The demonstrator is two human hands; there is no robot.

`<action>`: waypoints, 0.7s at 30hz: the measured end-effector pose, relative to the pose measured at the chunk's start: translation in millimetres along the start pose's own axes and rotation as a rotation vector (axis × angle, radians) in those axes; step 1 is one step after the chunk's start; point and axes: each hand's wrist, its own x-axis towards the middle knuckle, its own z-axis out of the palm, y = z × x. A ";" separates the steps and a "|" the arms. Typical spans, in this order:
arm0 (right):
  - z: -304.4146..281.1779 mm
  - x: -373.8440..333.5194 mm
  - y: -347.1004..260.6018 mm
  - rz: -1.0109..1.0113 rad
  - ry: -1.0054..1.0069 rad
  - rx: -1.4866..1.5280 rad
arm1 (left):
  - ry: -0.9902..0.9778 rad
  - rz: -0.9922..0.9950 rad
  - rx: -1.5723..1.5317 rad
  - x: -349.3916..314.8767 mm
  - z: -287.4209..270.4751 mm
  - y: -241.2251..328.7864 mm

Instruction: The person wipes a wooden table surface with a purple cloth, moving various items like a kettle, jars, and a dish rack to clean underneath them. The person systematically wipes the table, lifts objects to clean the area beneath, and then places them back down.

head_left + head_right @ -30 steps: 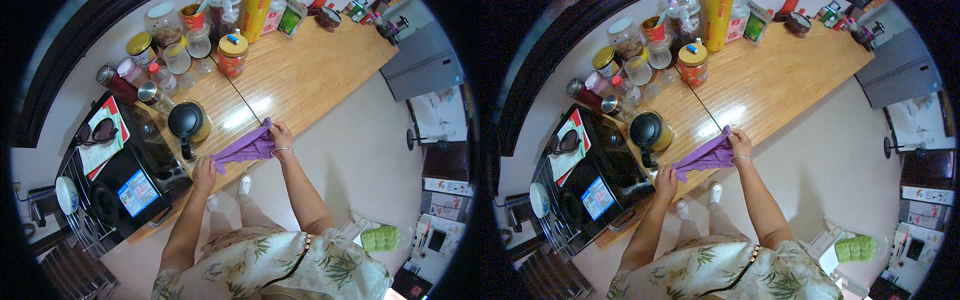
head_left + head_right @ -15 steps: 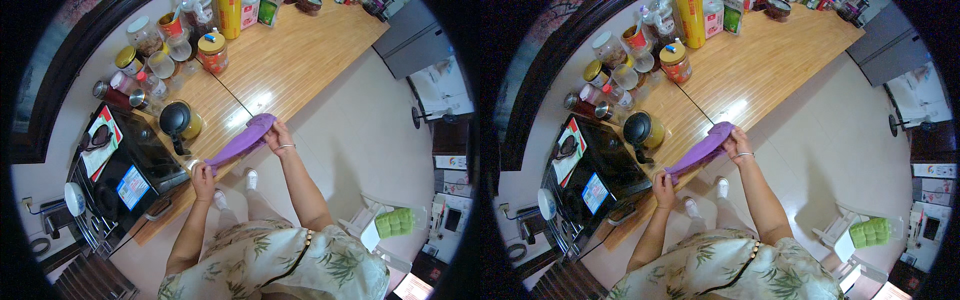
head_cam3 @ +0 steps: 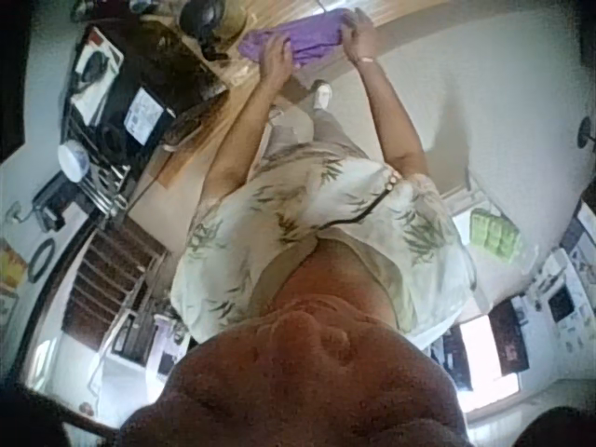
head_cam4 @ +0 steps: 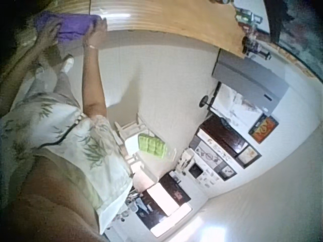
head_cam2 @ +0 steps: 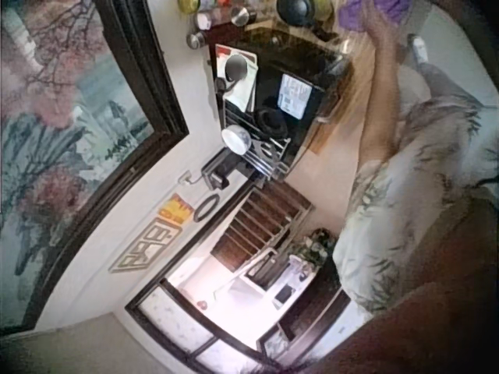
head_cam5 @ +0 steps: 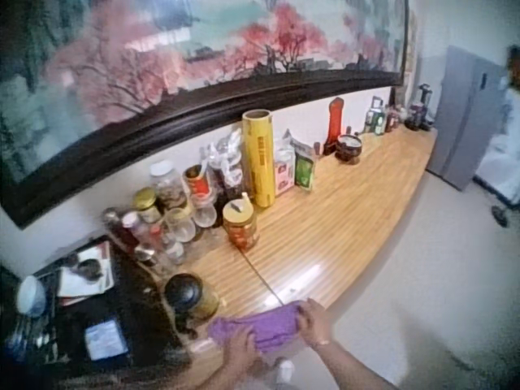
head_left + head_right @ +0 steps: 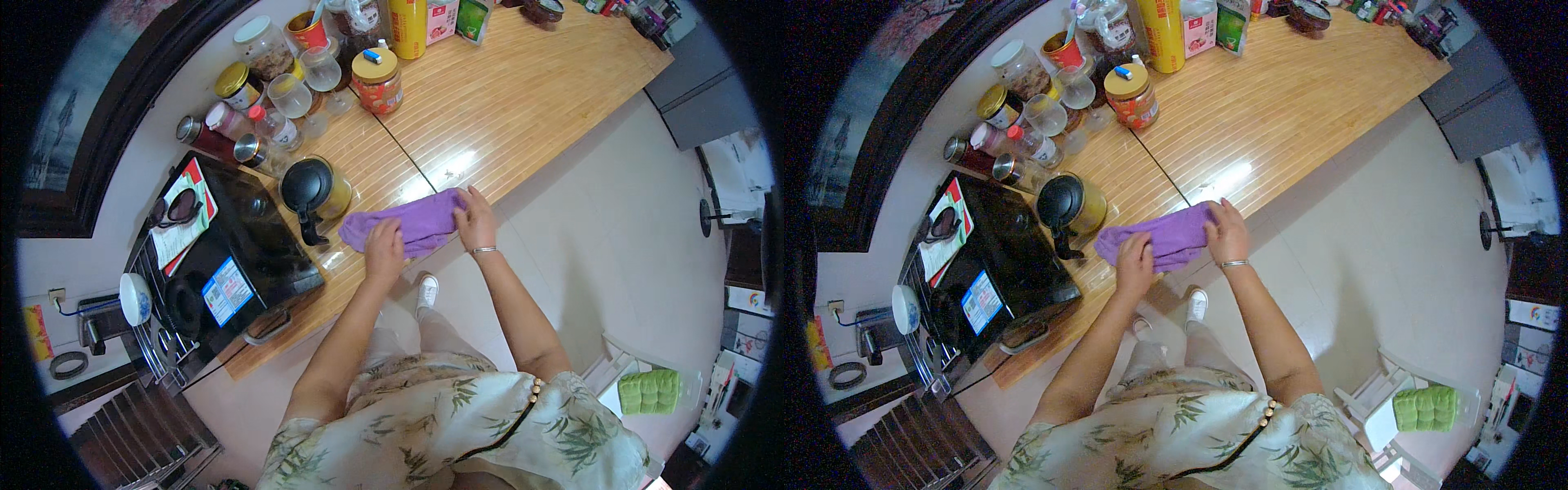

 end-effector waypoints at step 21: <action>11.9 15.7 -16.4 -0.058 -0.328 -0.212 | -0.203 0.082 0.174 73.5 27.2 26.4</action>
